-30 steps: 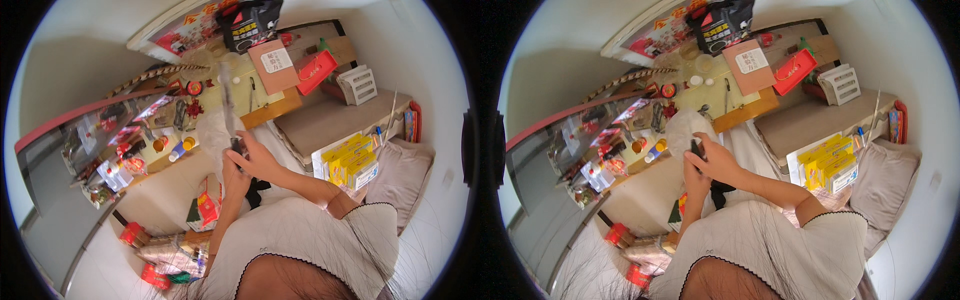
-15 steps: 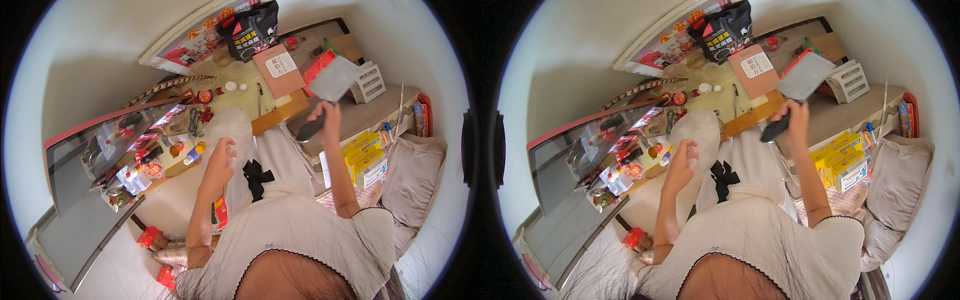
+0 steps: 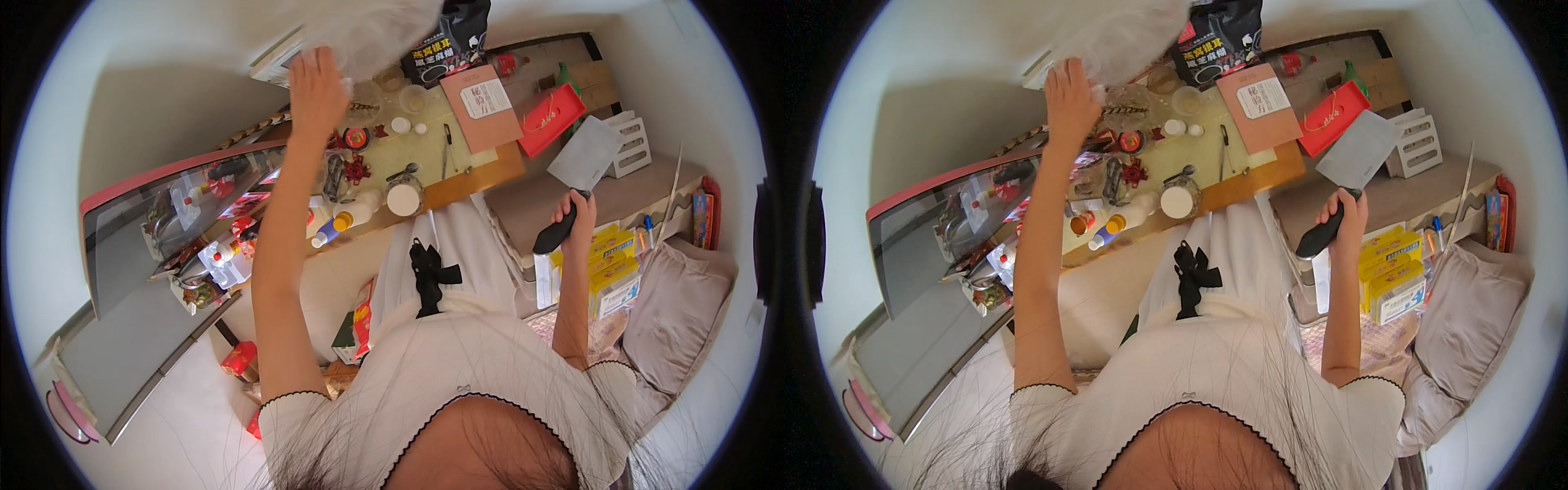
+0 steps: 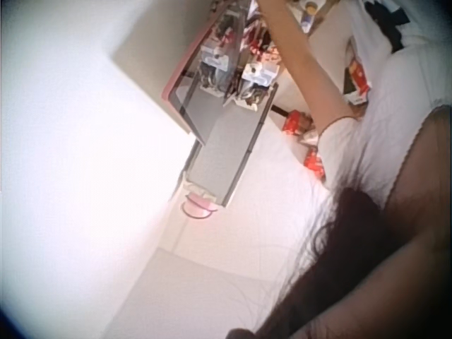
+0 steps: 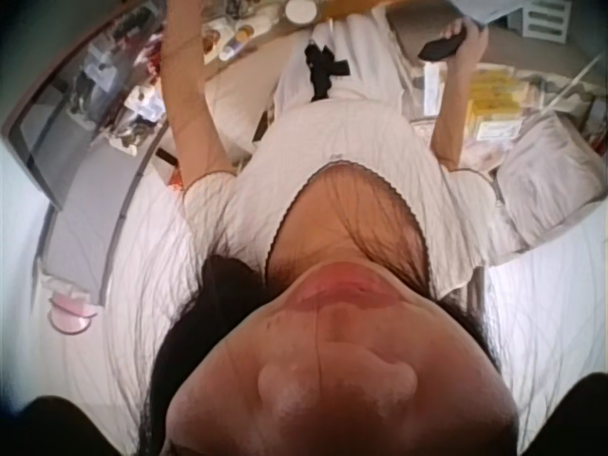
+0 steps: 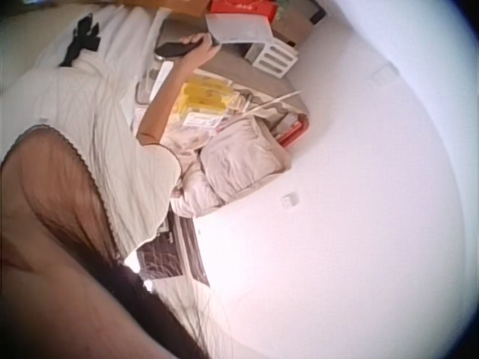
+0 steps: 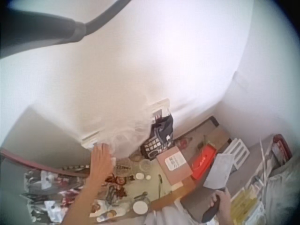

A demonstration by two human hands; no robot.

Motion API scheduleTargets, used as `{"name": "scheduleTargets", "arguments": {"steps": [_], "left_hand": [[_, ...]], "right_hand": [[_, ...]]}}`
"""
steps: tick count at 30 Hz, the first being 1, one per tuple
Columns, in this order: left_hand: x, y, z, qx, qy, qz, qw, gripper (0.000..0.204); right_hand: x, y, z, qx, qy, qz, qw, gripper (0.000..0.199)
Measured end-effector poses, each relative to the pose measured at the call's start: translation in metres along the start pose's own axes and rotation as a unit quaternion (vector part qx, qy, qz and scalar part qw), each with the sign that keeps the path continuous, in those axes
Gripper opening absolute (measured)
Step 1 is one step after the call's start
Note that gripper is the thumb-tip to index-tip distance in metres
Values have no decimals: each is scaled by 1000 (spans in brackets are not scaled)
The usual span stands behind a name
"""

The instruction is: The person picks up and moves various objects on a cluttered surface, including a bowl of seeds, a bottle of cleaner, a bag of cables, and a kitchen cleaver.

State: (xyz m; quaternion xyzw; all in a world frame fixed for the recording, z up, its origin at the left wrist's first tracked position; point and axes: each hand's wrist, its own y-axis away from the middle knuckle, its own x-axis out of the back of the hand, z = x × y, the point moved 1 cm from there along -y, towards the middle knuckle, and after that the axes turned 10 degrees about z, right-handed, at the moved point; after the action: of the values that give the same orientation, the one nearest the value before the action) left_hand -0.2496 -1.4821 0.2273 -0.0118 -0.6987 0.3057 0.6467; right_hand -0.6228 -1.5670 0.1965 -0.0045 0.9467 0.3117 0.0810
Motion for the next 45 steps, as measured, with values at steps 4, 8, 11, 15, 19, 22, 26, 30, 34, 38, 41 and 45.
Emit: {"name": "scheduleTargets", "arguments": {"steps": [4, 8, 11, 15, 19, 22, 26, 30, 34, 38, 41, 45], "left_hand": [[-68, 38, -76, -138, -154, -43, 977, 39], [-98, 56, -102, -65, -234, -343, 907, 36], [-113, 53, -115, 17, -212, -424, 880, 37], [-99, 21, -133, 25, -80, -418, 905, 42], [-50, -19, -117, 131, 248, -361, 889, 39], [-37, -16, -118, 310, 421, -273, 807, 36], [-13, -7, -123, 226, 320, -1, 920, 25], [27, 53, 17, 227, 343, -26, 911, 13], [62, 162, 126, 336, 591, -244, 691, 26], [85, 173, 132, 540, 458, -357, 610, 30], [101, 183, 122, 581, 469, -195, 636, 28], [128, 212, 100, 633, 329, -20, 700, 23]], "right_hand": [[-6, 7, 2, -12, 25, -24, 999, 9], [-3, 10, 4, -12, 47, -30, 998, 9], [-3, 14, 5, -23, 51, -35, 998, 9], [-4, 18, 10, -11, 78, -36, 996, 10], [-7, 20, 15, -6, 102, -24, 994, 10], [-12, 20, 23, 10, 135, -36, 990, 8], [-32, 35, 32, 60, 184, -51, 980, 12], [-38, 46, 42, 294, 357, -49, 885, 35], [-88, 77, 52, 402, 462, -158, 775, 49], [-109, 105, 68, 349, 447, -329, 755, 54], [-122, 118, 81, 410, 388, -423, 708, 58], [-136, 143, 84, 381, 255, -549, 699, 53]]}}
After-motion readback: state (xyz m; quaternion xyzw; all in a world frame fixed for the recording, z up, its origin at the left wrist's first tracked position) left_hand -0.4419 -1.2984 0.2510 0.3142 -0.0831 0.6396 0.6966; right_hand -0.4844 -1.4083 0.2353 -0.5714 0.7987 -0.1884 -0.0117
